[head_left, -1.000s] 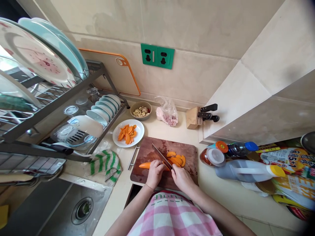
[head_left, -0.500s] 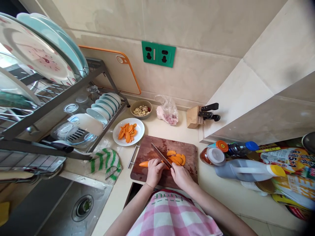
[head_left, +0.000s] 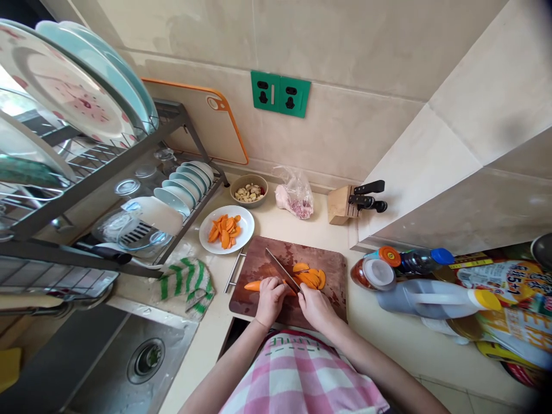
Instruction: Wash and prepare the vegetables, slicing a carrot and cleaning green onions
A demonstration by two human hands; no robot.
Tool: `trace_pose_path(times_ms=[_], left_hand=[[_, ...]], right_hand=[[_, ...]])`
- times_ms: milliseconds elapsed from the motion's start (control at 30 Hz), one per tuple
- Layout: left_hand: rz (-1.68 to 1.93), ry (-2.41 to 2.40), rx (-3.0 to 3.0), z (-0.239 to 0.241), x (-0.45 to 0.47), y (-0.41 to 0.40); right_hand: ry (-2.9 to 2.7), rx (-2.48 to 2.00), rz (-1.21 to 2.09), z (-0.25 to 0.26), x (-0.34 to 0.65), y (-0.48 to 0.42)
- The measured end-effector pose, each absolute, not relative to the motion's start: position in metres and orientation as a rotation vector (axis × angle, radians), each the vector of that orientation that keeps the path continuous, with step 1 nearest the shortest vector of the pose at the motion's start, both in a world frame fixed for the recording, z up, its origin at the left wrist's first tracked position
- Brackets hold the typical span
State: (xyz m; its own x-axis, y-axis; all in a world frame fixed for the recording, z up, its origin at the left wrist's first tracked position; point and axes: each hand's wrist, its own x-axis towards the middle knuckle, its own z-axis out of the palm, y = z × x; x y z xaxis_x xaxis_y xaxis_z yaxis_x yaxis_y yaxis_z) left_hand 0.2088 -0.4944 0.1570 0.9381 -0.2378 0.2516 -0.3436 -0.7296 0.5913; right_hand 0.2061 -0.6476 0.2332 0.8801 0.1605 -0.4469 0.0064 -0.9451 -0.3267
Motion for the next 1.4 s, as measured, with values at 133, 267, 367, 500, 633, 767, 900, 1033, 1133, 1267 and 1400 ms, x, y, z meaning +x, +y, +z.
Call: trace_pose_path(times_ms=[133,267,367,500,633,767,900,1033,1133,1267,1400], left_hand=[[0.2,-0.403,2.405,0.16,0.209,-0.494],[0.192,-0.39,2.411,0.159,0.209,-0.495],[0.211,-0.404,2.417,0.157,0.209,-0.494],[0.206,-0.415,2.402,0.156,0.209,-0.492],[0.185,-0.407,2.388,0.157,0.21,-0.49],[0.167,-0.406,2.393,0.157,0.21,-0.49],[0.164,-0.409,2.402,0.156,0.211,-0.489],[0.154,-0.422,2.383,0.155,0.211,-0.487],[0.158,-0.409,2.367,0.156,0.211,-0.486],[0.191,-0.39,2.404,0.158,0.21,-0.487],[0.241,-0.351,2.511,0.162,0.208,-0.488]], right_hand=[[-0.115,-2.758,0.661,0.25,0.201,-0.662],[-0.183,-2.742,0.721,0.254,0.194,-0.661],[-0.138,-2.766,0.731,0.241,0.197,-0.647],[-0.149,-2.75,0.687,0.232,0.208,-0.64],[-0.165,-2.722,0.684,0.247,0.204,-0.655],[-0.193,-2.74,0.735,0.256,0.192,-0.661],[-0.142,-2.758,0.757,0.241,0.2,-0.644],[-0.15,-2.741,0.702,0.233,0.211,-0.637],[-0.174,-2.718,0.688,0.244,0.206,-0.649],[-0.221,-2.73,0.735,0.256,0.195,-0.658],[-0.182,-2.754,0.76,0.244,0.201,-0.643]])
